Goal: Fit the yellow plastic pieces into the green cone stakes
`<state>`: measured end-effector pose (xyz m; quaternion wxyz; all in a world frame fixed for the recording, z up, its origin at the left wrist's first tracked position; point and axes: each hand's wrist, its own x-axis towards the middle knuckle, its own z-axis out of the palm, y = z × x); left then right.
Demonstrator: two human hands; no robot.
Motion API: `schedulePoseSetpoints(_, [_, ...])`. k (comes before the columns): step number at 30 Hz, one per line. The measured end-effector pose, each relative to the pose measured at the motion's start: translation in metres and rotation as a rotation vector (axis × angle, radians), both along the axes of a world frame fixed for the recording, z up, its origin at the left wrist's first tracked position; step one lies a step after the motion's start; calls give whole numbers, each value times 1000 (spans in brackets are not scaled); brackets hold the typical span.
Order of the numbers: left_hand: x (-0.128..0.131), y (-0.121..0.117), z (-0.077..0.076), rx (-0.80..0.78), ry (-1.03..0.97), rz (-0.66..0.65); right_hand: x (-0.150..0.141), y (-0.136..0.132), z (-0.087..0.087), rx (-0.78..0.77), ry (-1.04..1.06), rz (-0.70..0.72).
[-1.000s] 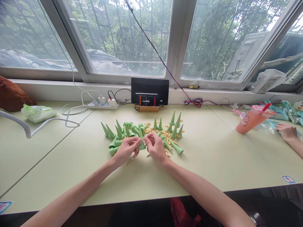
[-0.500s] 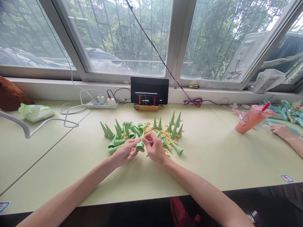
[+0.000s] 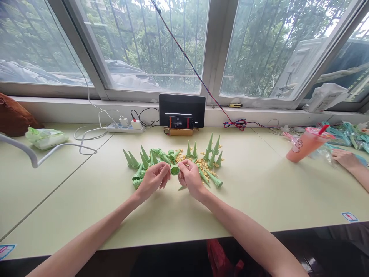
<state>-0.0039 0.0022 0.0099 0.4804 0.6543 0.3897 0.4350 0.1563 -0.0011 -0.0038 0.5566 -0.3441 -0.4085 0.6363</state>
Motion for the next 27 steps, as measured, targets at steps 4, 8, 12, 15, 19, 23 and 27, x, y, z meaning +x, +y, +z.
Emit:
schedulePoseSetpoints(4, [-3,0,0,240,130,-5,2,1,3,-71,70,30])
schedulePoseSetpoints(8, [-3,0,-2,389,211,18,3,1,4,-94,73,57])
schedulePoseSetpoints(12, [-2,0,-5,371,223,41,2,0,3,-86,54,67])
schedulePoseSetpoints(15, [-1,-1,-8,340,199,51,0,-1,2,-84,45,65])
schedulePoseSetpoints(19, [1,-2,-11,331,160,76,-1,-2,0,-76,34,61])
schedulePoseSetpoints(23, [3,-5,-10,287,110,113,-4,-3,-2,-38,12,42])
schedulePoseSetpoints(27, [6,-8,-9,166,38,87,-5,-5,-4,8,-27,10])
